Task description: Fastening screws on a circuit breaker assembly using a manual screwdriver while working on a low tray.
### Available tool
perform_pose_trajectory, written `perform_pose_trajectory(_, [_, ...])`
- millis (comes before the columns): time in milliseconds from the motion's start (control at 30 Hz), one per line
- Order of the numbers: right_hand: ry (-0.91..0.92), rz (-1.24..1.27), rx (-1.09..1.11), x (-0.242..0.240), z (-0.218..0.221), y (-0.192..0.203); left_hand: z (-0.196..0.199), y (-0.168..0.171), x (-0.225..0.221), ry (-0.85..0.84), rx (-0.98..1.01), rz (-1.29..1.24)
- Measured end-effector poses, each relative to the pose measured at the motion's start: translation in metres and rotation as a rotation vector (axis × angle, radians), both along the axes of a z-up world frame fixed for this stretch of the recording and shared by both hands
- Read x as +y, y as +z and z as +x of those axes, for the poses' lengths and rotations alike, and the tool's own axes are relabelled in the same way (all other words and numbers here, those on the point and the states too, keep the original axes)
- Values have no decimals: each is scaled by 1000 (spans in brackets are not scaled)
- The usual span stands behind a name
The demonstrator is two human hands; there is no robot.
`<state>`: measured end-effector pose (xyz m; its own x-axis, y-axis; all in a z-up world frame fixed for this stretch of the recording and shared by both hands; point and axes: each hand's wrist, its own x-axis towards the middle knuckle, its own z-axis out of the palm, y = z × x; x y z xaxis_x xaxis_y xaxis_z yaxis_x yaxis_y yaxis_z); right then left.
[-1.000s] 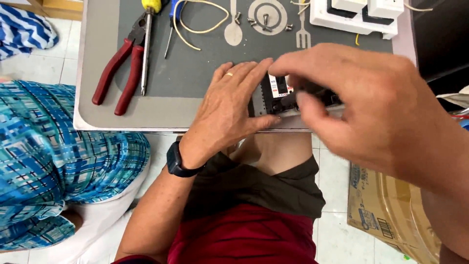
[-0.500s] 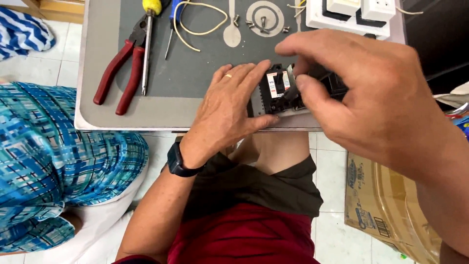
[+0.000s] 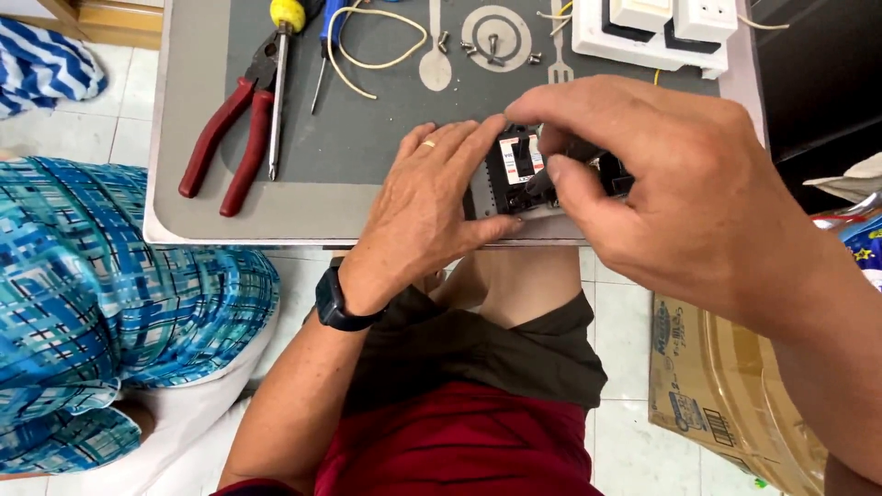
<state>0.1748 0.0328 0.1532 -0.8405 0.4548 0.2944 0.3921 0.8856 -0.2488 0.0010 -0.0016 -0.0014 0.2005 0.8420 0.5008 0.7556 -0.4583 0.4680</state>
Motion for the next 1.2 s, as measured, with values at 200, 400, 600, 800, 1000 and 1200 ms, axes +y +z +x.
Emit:
perform_pose_trajectory(200, [17, 87, 4, 2, 5, -3, 0, 1, -1, 0, -4, 0])
perform_pose_trajectory(400, [16, -7, 47, 0, 3, 1, 0, 0, 0, -1, 5, 8])
perform_pose_trajectory(600, [-41, 120, -11, 3, 7, -9, 0, 3, -1, 3, -4, -6])
perform_pose_trajectory(800, [-79, 14, 8, -4, -1, -5, 0, 1, 0, 0, -10, -13])
perform_pose_trajectory(1000, [-39, 24, 40, -2, 0, -8, -1, 2, -1, -4, -9, 0])
perform_pose_trajectory(1200, [-13, 40, 60, -1, 2, -7, 0, -1, 1, 5, -5, -11])
